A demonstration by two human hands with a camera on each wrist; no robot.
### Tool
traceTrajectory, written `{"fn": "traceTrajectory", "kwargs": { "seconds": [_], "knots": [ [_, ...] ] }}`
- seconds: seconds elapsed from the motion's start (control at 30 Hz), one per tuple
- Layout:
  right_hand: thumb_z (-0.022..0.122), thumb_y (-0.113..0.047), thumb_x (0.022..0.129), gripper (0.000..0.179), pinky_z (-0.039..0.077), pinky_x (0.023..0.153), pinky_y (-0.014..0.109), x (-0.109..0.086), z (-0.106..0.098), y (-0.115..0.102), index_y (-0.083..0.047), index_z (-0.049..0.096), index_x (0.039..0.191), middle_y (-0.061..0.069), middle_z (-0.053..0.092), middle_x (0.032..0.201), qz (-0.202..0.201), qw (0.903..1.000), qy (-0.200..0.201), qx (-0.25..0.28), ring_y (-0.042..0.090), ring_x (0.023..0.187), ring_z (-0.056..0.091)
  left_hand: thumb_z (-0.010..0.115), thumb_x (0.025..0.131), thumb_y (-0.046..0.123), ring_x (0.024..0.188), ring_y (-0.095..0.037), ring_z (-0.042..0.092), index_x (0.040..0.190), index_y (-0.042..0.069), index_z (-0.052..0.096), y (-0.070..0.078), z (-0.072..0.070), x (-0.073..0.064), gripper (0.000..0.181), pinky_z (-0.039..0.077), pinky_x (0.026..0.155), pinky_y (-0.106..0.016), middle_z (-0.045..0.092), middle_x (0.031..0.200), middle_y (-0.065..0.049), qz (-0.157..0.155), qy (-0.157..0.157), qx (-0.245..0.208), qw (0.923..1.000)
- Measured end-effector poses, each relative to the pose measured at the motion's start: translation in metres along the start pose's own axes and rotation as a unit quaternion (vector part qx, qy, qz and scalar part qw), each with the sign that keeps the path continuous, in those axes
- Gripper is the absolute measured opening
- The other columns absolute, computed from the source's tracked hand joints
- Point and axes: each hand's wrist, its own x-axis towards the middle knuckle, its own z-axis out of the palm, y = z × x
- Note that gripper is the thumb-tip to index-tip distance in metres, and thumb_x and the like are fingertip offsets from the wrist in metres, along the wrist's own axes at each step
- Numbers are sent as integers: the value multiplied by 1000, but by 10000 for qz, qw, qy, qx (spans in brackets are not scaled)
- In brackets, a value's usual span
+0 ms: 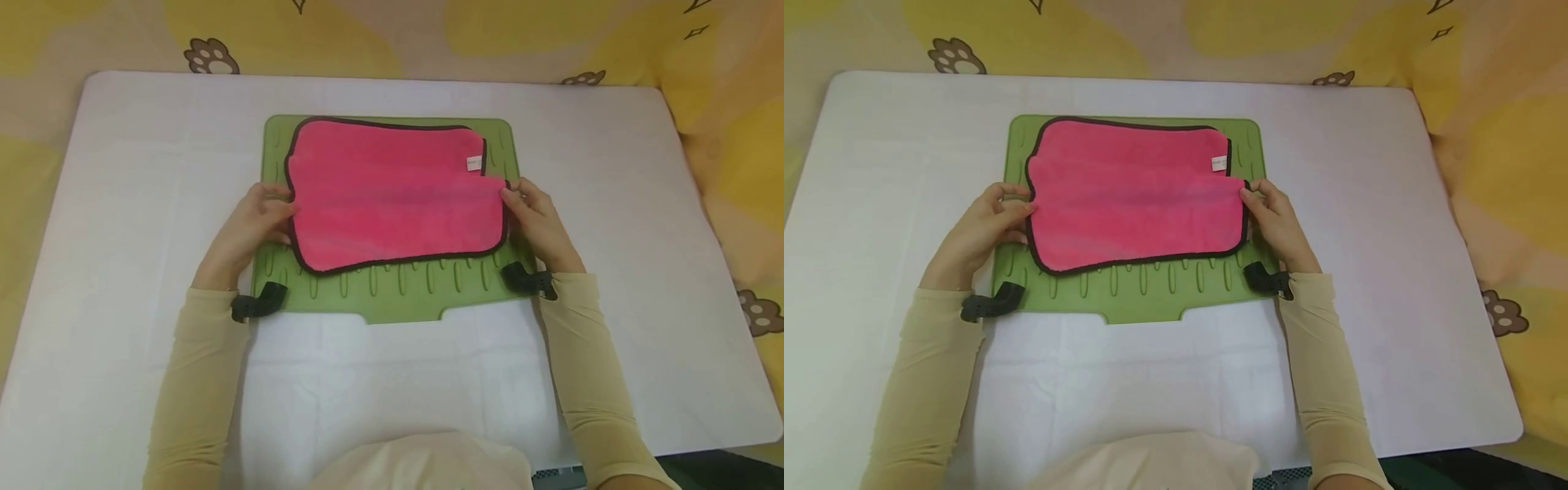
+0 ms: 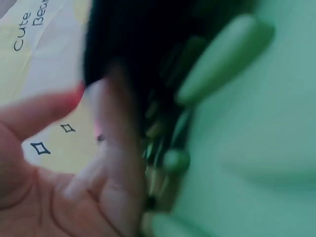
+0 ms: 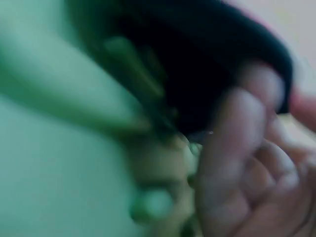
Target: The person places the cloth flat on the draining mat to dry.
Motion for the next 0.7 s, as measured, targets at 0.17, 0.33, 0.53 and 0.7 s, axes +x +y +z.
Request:
{"fn": "traceTrajectory", "kwargs": {
  "seconds": [0.17, 0.33, 0.53, 0.7],
  "knots": [
    [58, -16, 94, 29, 50, 64, 24, -4, -15, -3, 4, 52, 114, -2, 65, 83, 501, 9865, -1079, -1124, 14, 68, 61, 62, 92, 16, 67, -10, 62, 128, -7, 25, 1, -7, -3, 57, 55, 66, -25, 64, 85, 1, -486, -653, 830, 9932],
    [66, -9, 89, 17, 52, 63, 27, -8, -23, -2, 5, 56, 88, 7, 68, 77, 532, 9775, -1565, -1310, 21, 66, 64, 66, 89, 13, 65, -9, 63, 110, -9, 42, 1, -11, -4, 38, 55, 67, -24, 65, 75, 1, -510, -1187, 1415, 9815],
    [65, -7, 88, 19, 54, 59, 30, -10, -26, -3, 7, 54, 80, 11, 67, 72, 578, 9748, -1804, -1177, 21, 63, 66, 67, 88, 13, 61, -11, 62, 86, -3, 49, 3, -14, -6, 24, 54, 65, -23, 62, 64, -1, -274, -1267, 1824, 9746],
    [63, -1, 88, 14, 55, 60, 29, -11, -31, -4, 11, 58, 92, 12, 69, 77, 743, 9631, -2410, -944, 20, 64, 66, 66, 88, 11, 60, -12, 61, 85, -3, 43, 6, -21, -10, 27, 54, 64, -24, 62, 66, -3, -327, -1477, 1840, 9712]
  ]
}}
